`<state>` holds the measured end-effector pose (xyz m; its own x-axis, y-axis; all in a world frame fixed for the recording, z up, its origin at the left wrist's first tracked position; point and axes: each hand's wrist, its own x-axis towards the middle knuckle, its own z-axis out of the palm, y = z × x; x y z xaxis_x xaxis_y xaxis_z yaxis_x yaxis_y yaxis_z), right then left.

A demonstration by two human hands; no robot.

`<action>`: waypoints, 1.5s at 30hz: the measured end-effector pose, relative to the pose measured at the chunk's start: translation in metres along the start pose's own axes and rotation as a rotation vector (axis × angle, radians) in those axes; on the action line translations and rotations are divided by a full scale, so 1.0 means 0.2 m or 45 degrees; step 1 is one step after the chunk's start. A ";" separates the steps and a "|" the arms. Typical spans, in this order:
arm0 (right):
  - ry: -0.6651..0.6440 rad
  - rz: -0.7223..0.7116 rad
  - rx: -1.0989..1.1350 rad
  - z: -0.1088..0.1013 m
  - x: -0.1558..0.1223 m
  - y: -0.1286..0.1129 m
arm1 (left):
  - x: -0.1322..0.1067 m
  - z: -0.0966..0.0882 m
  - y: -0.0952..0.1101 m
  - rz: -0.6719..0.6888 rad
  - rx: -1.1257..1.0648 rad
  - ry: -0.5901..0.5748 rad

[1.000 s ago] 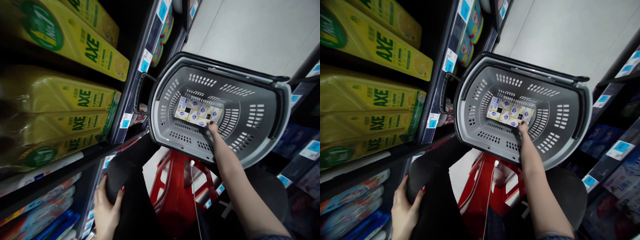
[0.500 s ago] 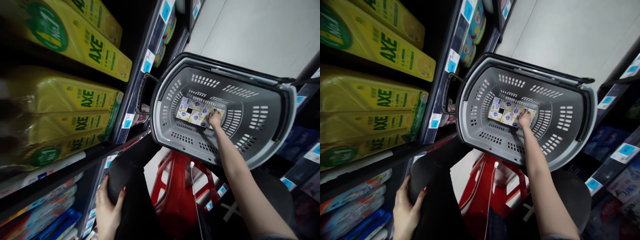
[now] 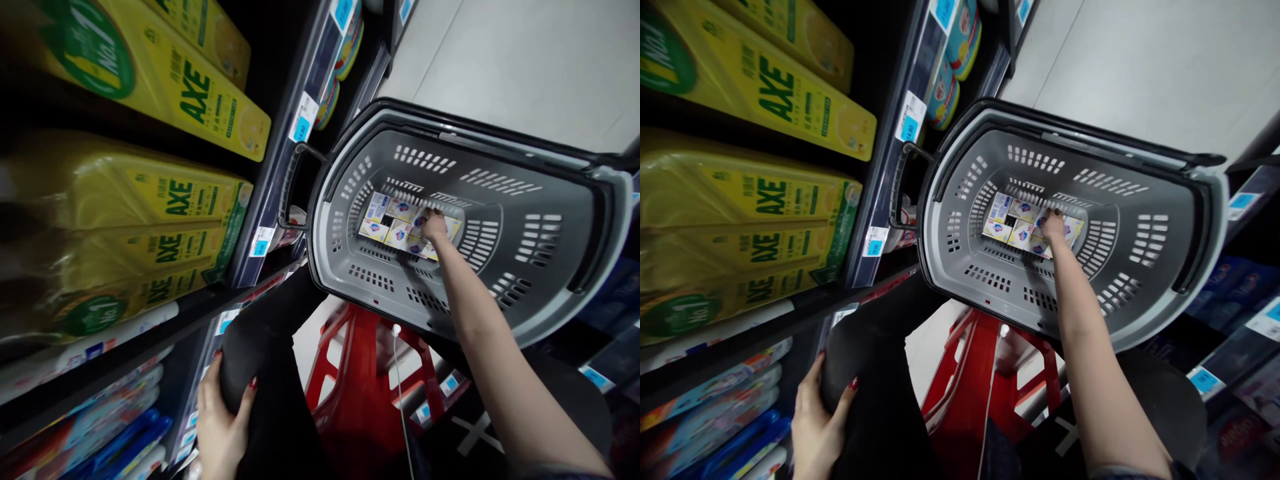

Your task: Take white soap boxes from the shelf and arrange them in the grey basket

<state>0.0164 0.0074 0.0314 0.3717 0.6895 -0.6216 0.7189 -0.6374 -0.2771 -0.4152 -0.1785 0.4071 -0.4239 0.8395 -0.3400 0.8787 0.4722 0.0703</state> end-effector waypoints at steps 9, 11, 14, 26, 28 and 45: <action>-0.010 -0.060 -0.080 0.01 0.00 0.03 | 0.00 0.01 -0.03 0.019 -0.020 0.014; -0.009 -0.065 -0.100 0.01 0.00 0.03 | -0.01 0.01 -0.03 0.023 -0.018 0.016; -0.020 -0.079 -0.135 -0.01 -0.01 0.03 | 0.00 0.01 -0.02 0.026 -0.013 0.020; 0.053 -0.731 -0.606 0.10 -0.21 -0.32 | -0.01 0.01 -0.02 0.018 -0.021 0.009; 0.049 -0.716 -0.680 0.17 -0.25 -0.36 | -0.01 0.01 -0.02 0.022 -0.022 0.010; 0.012 -0.642 -0.750 0.31 -0.34 -0.40 | -0.01 0.01 -0.06 0.026 -0.017 -0.005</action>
<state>-0.1030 -0.0098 0.0516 -0.0803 0.8523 -0.5169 0.9953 0.0403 -0.0881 -0.4241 -0.1855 0.4047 -0.4048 0.8479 -0.3424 0.8842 0.4583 0.0897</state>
